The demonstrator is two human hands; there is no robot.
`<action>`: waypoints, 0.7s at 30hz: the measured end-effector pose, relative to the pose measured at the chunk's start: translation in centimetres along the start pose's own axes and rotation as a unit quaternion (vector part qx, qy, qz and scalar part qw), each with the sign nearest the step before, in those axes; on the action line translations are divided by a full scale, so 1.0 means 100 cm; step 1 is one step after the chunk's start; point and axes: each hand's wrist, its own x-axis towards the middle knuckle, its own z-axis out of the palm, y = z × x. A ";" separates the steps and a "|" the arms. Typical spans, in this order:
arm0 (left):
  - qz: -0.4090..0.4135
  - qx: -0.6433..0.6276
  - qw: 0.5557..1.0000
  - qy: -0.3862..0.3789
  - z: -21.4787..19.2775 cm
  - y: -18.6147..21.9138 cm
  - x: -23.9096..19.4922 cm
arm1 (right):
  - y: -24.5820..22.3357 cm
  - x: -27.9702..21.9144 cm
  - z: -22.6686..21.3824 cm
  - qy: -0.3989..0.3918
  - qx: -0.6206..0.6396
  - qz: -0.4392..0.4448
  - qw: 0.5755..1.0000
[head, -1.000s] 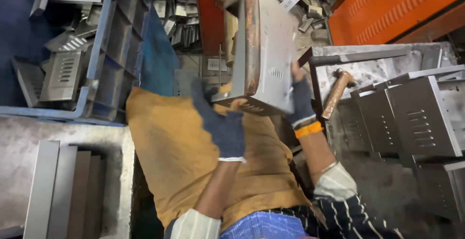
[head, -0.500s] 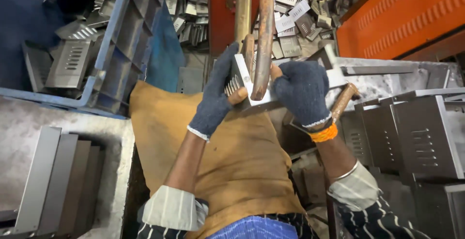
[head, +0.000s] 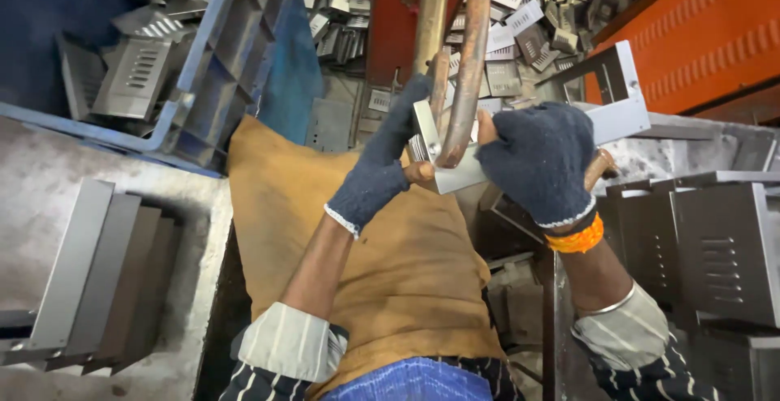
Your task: Spot welding small metal enclosure components in a manufacturing workshop.
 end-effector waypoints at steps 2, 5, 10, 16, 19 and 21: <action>0.000 -0.010 1.000 0.005 -0.001 -0.012 -0.003 | -0.001 -0.001 0.001 0.002 -0.007 0.006 1.000; -0.005 -0.036 0.999 0.015 0.003 -0.014 -0.004 | 0.002 -0.002 0.003 -0.005 -0.003 0.001 1.000; 0.006 -0.059 0.998 0.026 -0.006 -0.028 0.013 | 0.005 0.012 0.008 -0.006 -0.021 0.025 0.999; 0.068 0.033 0.996 0.046 -0.010 -0.018 0.018 | 0.019 0.020 0.027 0.020 -0.047 -0.014 0.999; 0.071 0.037 0.995 0.058 0.000 0.002 0.004 | 0.005 0.008 0.011 -0.012 -0.035 0.005 0.999; 0.041 -0.069 0.995 0.063 -0.002 0.004 -0.003 | -0.011 0.010 -0.004 -0.016 -0.041 0.014 0.999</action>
